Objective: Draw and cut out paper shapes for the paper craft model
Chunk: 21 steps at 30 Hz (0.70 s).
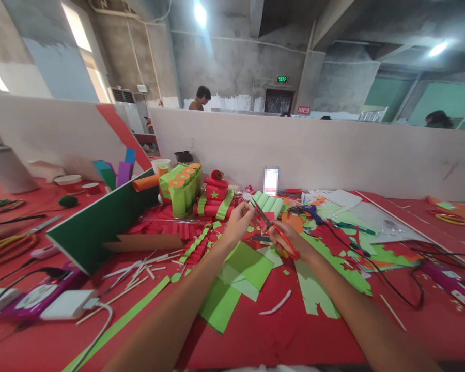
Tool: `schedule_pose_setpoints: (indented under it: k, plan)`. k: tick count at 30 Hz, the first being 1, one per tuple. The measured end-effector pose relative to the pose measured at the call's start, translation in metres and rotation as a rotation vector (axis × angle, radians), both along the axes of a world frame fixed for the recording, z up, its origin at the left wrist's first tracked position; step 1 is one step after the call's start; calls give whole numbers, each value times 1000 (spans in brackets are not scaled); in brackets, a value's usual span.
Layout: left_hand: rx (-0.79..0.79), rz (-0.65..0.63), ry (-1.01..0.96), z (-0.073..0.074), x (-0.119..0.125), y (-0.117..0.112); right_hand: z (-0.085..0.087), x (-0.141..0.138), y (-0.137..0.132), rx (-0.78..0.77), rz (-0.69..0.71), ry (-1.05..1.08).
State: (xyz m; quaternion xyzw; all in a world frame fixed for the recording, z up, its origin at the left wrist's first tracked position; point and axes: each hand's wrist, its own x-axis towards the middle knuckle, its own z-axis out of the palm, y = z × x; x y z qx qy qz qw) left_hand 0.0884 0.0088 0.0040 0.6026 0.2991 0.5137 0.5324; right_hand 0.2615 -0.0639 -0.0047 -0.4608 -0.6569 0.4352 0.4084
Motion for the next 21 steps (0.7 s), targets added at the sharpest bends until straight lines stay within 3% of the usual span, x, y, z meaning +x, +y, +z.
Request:
schedule_pose_setpoints:
  k: [21]
  plan:
    - [-43, -27, -9, 3, -1, -3, 4, -2, -2, 35, 6, 14]
